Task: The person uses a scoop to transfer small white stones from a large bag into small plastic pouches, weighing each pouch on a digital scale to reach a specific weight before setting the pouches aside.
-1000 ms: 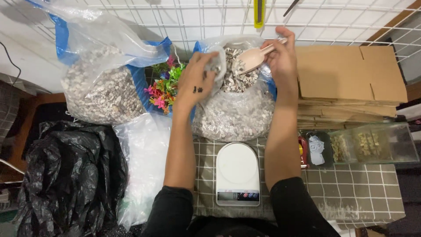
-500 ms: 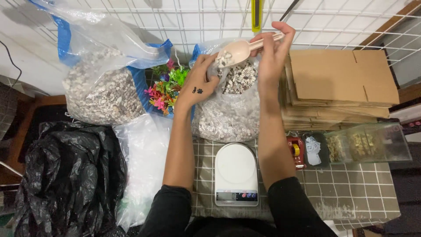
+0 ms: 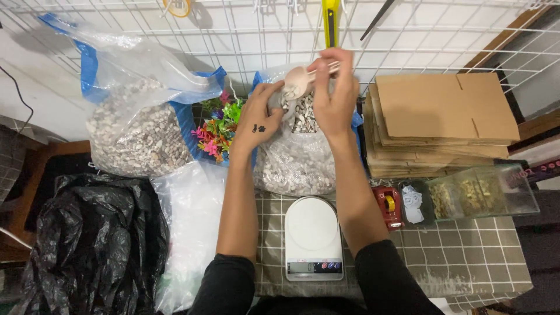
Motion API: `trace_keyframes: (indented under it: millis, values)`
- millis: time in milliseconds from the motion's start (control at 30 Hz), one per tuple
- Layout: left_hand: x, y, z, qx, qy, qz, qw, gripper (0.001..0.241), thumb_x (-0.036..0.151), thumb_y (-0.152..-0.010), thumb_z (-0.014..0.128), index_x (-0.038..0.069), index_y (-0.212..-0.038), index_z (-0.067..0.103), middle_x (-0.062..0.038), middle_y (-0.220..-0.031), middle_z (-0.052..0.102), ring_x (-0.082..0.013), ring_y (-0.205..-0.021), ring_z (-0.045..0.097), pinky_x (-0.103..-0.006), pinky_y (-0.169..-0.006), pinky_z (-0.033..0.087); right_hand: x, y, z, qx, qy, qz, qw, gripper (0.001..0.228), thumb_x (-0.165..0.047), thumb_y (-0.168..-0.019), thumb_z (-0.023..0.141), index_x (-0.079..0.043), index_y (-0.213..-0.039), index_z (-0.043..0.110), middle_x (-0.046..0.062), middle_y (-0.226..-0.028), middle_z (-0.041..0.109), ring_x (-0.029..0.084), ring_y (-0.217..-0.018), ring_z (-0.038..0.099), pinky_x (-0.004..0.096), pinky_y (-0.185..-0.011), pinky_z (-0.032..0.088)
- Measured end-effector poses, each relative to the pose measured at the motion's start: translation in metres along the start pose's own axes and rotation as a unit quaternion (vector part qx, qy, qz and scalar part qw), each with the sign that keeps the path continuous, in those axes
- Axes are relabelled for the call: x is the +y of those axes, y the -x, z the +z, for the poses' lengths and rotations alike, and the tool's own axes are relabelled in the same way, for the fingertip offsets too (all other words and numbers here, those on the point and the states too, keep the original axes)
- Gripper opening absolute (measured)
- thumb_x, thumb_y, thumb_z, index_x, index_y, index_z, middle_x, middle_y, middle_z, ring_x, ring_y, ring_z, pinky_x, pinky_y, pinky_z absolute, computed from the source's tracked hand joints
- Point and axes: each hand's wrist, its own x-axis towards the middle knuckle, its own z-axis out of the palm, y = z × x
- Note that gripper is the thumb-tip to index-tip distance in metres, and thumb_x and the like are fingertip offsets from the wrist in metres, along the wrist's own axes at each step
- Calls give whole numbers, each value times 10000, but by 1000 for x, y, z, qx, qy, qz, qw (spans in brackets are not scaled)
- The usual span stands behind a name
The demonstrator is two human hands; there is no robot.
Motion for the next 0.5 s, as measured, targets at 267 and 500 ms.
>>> trace_keyframes:
  millis: [267, 500]
  values:
    - [7, 1, -8, -5, -17, -29, 999, 541, 74, -839, 573, 72, -1377, 633, -182, -1246, 635, -501, -1013, 652, -635, -878, 502, -23, 1, -7, -47, 52, -46, 997, 116, -148, -1101, 452, -81, -1128, 542, 76, -939, 750, 266, -804, 728, 342, -734, 553]
    - [24, 18, -23, 5, -12, -35, 999, 547, 59, -872, 528, 160, -1396, 645, -133, -1248, 675, -423, -1124, 670, -575, -967, 498, -63, -4, -41, 13, 100, -38, 994, 72, -106, -1126, 519, -64, -1172, 554, 102, -991, 700, 276, -868, 731, 334, -756, 570]
